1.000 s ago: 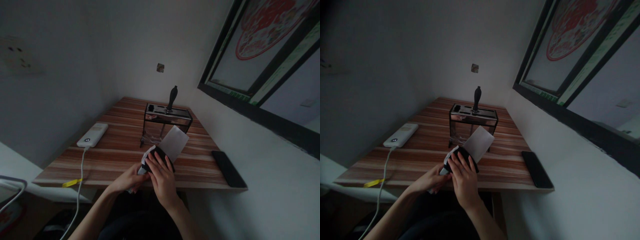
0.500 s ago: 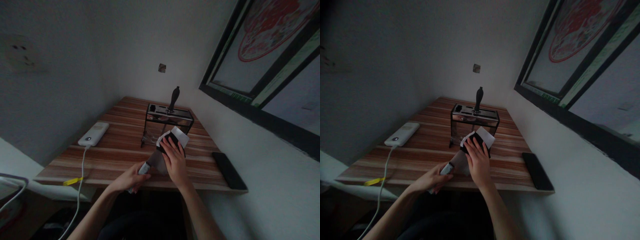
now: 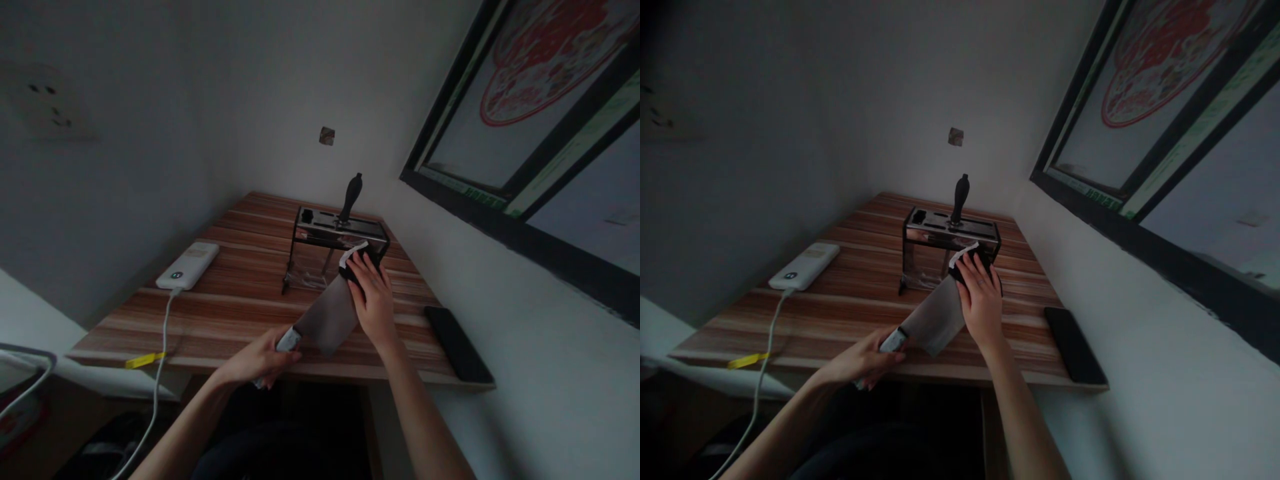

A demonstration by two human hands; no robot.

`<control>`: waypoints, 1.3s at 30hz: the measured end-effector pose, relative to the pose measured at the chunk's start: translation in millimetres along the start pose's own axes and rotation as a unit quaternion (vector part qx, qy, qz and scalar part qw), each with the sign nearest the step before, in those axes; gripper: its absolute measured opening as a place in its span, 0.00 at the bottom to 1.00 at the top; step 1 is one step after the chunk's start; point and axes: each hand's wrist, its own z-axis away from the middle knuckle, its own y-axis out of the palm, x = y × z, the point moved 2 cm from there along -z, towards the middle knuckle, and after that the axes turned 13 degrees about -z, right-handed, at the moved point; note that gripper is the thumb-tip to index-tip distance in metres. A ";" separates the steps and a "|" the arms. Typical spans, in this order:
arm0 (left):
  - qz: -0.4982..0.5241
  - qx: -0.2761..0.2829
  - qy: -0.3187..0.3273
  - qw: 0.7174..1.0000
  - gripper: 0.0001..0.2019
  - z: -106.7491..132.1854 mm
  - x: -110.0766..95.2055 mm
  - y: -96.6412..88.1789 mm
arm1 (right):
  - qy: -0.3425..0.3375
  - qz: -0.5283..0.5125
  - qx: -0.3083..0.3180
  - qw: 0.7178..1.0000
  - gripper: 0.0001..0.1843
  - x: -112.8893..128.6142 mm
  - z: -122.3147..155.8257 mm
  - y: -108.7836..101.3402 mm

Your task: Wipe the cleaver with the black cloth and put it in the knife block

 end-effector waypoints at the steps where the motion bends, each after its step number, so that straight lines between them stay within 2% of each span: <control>1: 0.001 -0.001 -0.001 1.000 0.13 0.2 -0.6 0.0 | -0.004 0.003 -0.003 1.000 0.21 0.3 0.4 0.0; 6: 0.010 -0.004 -0.007 1.000 0.13 1.6 -5.0 0.9 | -0.006 0.004 -0.014 1.000 0.22 9.1 7.3 1.7; 10: 0.020 -0.010 -0.002 1.000 0.14 1.5 -5.4 1.7 | -0.011 -0.014 0.012 1.000 0.23 25.6 19.9 10.6; 17: 0.025 -0.020 0.010 0.999 0.13 -0.4 -2.5 1.3 | -0.006 -0.051 0.056 0.997 0.23 68.3 51.7 38.3; 23: 0.031 -0.051 -0.005 0.998 0.06 1.5 3.6 1.7 | -0.001 -0.103 0.056 0.993 0.22 105.6 73.8 55.5; 26: 0.022 -0.050 -0.008 0.998 0.03 2.3 2.9 2.3 | 0.011 -0.107 0.045 0.993 0.23 109.7 76.8 56.2; 39: 0.016 -0.054 0.003 0.998 0.04 0.7 2.1 2.0 | 0.001 -0.107 0.062 0.992 0.22 102.1 73.7 51.9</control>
